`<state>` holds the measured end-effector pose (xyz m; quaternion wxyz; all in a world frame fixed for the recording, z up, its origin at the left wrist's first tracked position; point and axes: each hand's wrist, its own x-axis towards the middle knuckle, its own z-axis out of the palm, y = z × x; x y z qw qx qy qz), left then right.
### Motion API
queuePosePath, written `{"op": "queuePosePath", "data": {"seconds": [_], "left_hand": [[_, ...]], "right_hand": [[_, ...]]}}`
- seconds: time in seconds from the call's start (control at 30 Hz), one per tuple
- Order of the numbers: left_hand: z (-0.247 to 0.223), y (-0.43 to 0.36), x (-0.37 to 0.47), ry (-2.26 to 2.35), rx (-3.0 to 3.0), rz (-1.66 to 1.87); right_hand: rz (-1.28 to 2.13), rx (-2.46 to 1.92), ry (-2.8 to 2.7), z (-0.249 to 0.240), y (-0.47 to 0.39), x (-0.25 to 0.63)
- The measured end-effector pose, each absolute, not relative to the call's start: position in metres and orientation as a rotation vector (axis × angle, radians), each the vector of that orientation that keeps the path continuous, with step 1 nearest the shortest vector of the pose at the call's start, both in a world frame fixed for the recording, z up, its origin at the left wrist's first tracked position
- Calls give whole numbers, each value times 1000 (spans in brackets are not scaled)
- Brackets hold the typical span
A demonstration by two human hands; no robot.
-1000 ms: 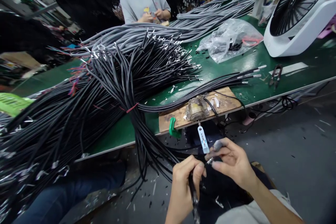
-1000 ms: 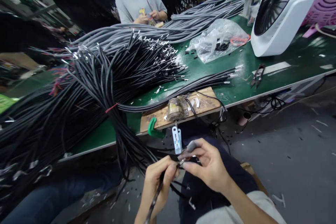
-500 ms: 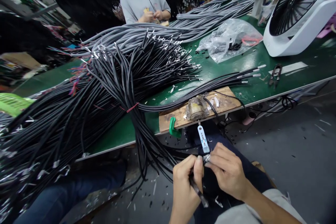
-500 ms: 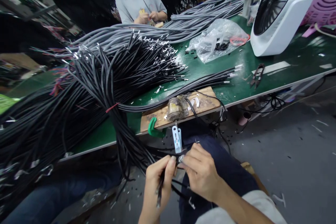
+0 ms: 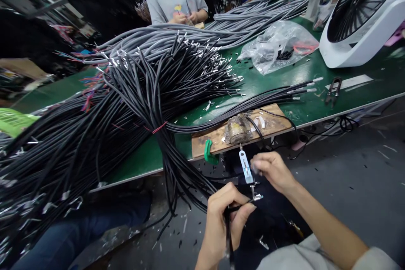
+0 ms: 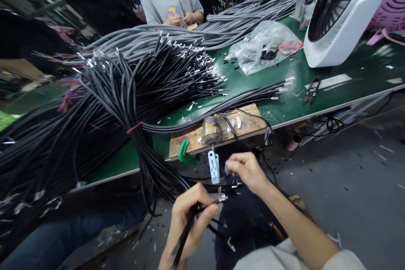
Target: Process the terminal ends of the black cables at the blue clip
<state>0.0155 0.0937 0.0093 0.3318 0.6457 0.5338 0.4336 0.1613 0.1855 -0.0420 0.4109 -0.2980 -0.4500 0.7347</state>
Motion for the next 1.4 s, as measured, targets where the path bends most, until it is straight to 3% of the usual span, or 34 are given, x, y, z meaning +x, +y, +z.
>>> {"op": "queuePosePath", "data": {"seconds": [0.23, 0.6, 0.77, 1.03, 1.4], "left_hand": [[8, 100, 19, 1420, 1566, 1389], [11, 108, 23, 1465, 1493, 1306], [9, 100, 17, 1444, 1612, 1257], [5, 99, 19, 1486, 1670, 1023], [2, 85, 25, 1547, 1866, 1288]], "right_hand": [[2022, -678, -874, -21, 190, 136], [2315, -476, -619, -42, 184, 141], [1722, -772, -711, -57, 176, 175], [737, -555, -1918, -13, 121, 192], [986, -835, -1497, -32, 126, 166]]}}
